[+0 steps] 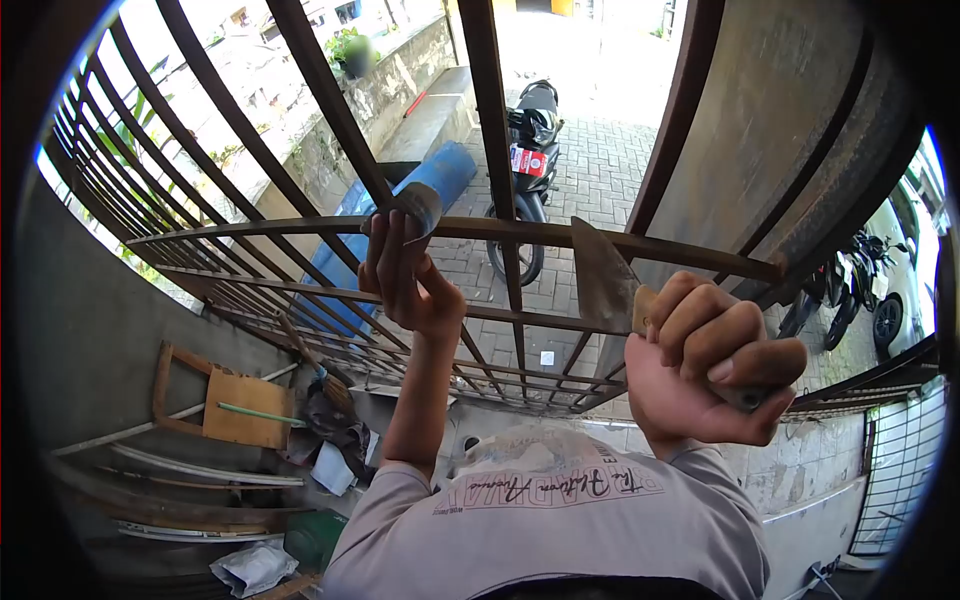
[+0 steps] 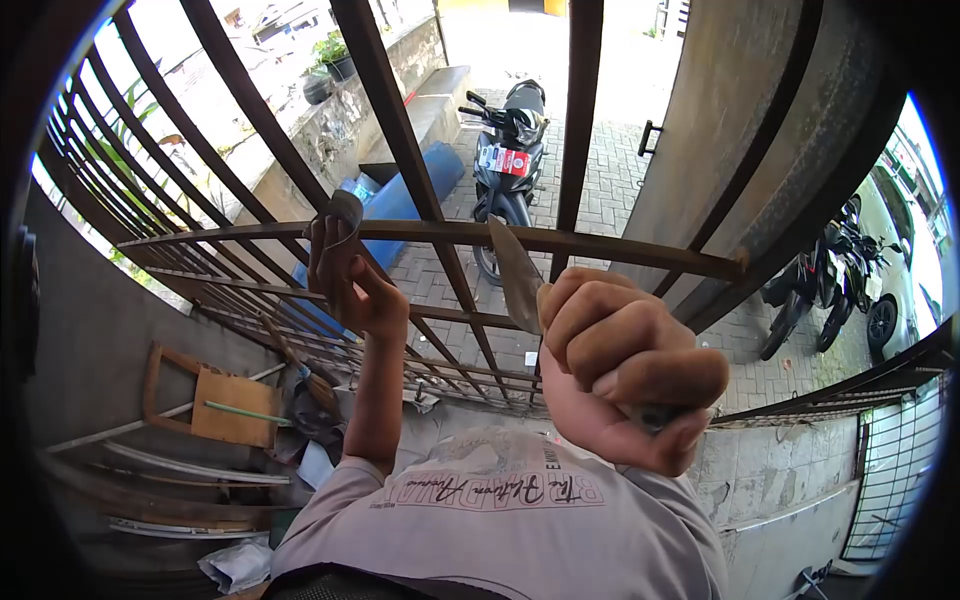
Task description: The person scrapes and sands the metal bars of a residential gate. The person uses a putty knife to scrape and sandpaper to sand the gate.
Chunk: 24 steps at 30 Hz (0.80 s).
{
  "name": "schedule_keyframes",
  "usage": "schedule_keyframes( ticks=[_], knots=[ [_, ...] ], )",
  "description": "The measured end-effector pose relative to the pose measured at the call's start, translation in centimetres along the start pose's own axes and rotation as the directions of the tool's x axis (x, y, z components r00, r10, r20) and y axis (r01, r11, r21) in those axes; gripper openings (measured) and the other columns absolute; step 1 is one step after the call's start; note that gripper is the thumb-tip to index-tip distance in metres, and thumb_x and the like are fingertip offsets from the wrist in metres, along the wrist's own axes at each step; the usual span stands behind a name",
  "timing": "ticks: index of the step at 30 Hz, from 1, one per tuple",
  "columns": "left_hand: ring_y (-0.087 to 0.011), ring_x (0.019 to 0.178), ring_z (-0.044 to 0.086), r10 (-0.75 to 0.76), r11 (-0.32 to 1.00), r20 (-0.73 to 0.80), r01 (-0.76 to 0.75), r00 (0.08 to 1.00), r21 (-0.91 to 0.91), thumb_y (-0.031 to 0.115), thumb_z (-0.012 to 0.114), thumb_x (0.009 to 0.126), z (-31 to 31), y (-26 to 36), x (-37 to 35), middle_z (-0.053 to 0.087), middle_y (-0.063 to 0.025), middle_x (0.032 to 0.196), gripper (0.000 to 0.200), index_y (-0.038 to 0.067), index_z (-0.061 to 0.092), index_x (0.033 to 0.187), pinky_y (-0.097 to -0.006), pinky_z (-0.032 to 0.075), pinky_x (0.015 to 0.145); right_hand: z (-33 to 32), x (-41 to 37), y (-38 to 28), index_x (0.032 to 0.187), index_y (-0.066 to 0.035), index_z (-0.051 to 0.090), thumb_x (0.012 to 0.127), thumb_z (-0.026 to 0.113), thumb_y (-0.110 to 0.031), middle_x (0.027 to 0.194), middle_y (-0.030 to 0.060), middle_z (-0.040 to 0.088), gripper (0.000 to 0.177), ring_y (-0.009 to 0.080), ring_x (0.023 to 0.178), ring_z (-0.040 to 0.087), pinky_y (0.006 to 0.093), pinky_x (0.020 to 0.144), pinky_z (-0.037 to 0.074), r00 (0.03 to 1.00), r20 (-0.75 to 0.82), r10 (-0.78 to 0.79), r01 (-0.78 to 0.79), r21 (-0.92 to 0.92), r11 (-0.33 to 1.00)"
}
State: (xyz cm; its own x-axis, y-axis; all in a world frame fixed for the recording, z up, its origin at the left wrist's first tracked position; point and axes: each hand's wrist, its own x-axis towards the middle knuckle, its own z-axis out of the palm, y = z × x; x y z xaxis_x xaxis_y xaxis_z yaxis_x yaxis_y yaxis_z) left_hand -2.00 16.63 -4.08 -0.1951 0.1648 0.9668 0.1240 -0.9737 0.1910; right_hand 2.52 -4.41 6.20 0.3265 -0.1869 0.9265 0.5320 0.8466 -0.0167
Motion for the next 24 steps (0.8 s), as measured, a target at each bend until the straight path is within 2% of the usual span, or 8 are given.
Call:
schedule_keyframes(
  ticks=[3, 5, 8, 15, 17, 19, 21, 24],
  knots=[
    [-0.0307, 0.123, 0.063, 0.174, 0.975, 0.243, -0.133, 0.954, -0.179, 0.016, 0.051, 0.101, -0.2, 3.9, -2.3, 0.072, -0.0134, 0.12, 0.027, 0.004, 0.074, 0.109, -0.0414, 0.034, 0.103, 0.9, 0.0, -0.1, 0.08, -0.012, 0.043, 0.106, 0.023, -0.046, 0.055, 0.0013, 0.041, 0.048, 0.0105, 0.04, 0.036, 0.0302, 0.039, 0.035, 0.988, -0.133, 0.083, -0.071, 0.093, 0.993],
    [-0.0321, 0.127, 0.06, 0.229, 0.956, 0.201, -0.181, 0.953, -0.231, 0.017, 0.052, 0.1, 0.1, 3.0, -3.4, 0.07, -0.0137, 0.124, 0.027, 0.002, 0.074, 0.109, -0.0432, 0.032, 0.104, 1.2, 0.2, -0.2, 0.08, -0.013, 0.043, 0.106, 0.024, -0.045, 0.054, 0.0016, 0.04, 0.046, 0.0109, 0.038, 0.035, 0.0288, 0.039, 0.034, 0.992, -0.027, 0.126, -0.123, 0.087, 0.989],
    [-0.0313, 0.126, 0.061, -0.043, 0.999, 0.108, 0.044, 0.993, -0.009, 0.012, 0.049, 0.097, -0.8, 0.2, -0.6, 0.069, -0.014, 0.128, 0.03, 0.003, 0.074, 0.112, -0.0427, 0.031, 0.106, -0.5, 0.9, -1.6, 0.079, -0.014, 0.043, 0.106, 0.024, -0.044, 0.054, 0.0008, 0.041, 0.045, 0.0102, 0.038, 0.035, 0.0277, 0.038, 0.034, 0.993, -0.036, 0.113, -0.109, 0.088, 0.99],
    [-0.0322, 0.13, 0.058, 0.157, 0.988, 0.24, -0.152, 0.958, -0.04, 0.018, 0.048, 0.101, -0.5, 2.2, -1.4, 0.069, -0.0125, 0.129, 0.032, 0.006, 0.073, 0.115, -0.0419, 0.029, 0.108, -0.5, 1.3, -2.3, 0.078, -0.015, 0.044, 0.106, 0.025, -0.046, 0.054, -0.0007, 0.042, 0.045, 0.0092, 0.038, 0.035, 0.0267, 0.038, 0.033, 0.994, 0.02, 0.109, -0.111, 0.104, 0.988],
    [-0.0345, 0.13, 0.058, -0.061, 0.996, 0.122, 0.053, 0.991, 0.067, 0.009, 0.051, 0.099, -1.3, -0.1, 0.4, 0.067, -0.015, 0.131, 0.029, 0.003, 0.071, 0.119, -0.0431, 0.029, 0.107, -2.2, 1.4, -2.8, 0.078, -0.015, 0.044, 0.106, 0.024, -0.045, 0.054, -0.0009, 0.041, 0.045, 0.0088, 0.038, 0.034, 0.0266, 0.038, 0.033, 0.995, -0.038, 0.09, -0.091, -0.026, 0.995],
    [-0.034, 0.128, 0.059, -0.051, 0.999, 0.066, 0.052, 0.997, -0.009, 0.011, 0.052, 0.099, -0.4, 1.0, 0.8, 0.068, -0.0157, 0.129, 0.029, 0.0, 0.07, 0.12, -0.0435, 0.031, 0.103, -2.2, 1.8, -2.6, 0.079, -0.015, 0.044, 0.106, 0.024, -0.045, 0.054, -0.0011, 0.041, 0.045, 0.0084, 0.038, 0.034, 0.0259, 0.038, 0.033, 0.989, -0.056, 0.135, -0.135, -0.004, 0.991],
    [-0.0334, 0.127, 0.06, 0.095, 0.992, 0.203, -0.076, 0.974, -0.099, 0.008, 0.052, 0.098, -0.5, 4.6, -0.3, 0.069, -0.0161, 0.126, 0.026, -0.002, 0.069, 0.114, -0.0427, 0.033, 0.101, -0.3, 1.5, -1.8, 0.078, -0.014, 0.044, 0.106, 0.025, -0.044, 0.054, -0.001, 0.041, 0.045, 0.0082, 0.037, 0.033, 0.0249, 0.038, 0.032, 0.983, -0.093, 0.162, -0.148, 0.135, 0.98],
    [-0.0322, 0.119, 0.064, 0.018, 0.998, 0.245, -0.003, 0.969, -0.058, 0.009, 0.055, 0.096, -1.9, 1.2, 1.5, 0.071, -0.0148, 0.116, 0.019, -0.001, 0.069, 0.105, -0.0401, 0.035, 0.098, -0.9, 1.3, -1.8, 0.078, -0.014, 0.044, 0.106, 0.026, -0.043, 0.054, -0.0006, 0.041, 0.044, 0.0081, 0.037, 0.034, 0.0254, 0.037, 0.032, 0.989, -0.009, 0.149, -0.148, 0.094, 0.985]
  ],
)
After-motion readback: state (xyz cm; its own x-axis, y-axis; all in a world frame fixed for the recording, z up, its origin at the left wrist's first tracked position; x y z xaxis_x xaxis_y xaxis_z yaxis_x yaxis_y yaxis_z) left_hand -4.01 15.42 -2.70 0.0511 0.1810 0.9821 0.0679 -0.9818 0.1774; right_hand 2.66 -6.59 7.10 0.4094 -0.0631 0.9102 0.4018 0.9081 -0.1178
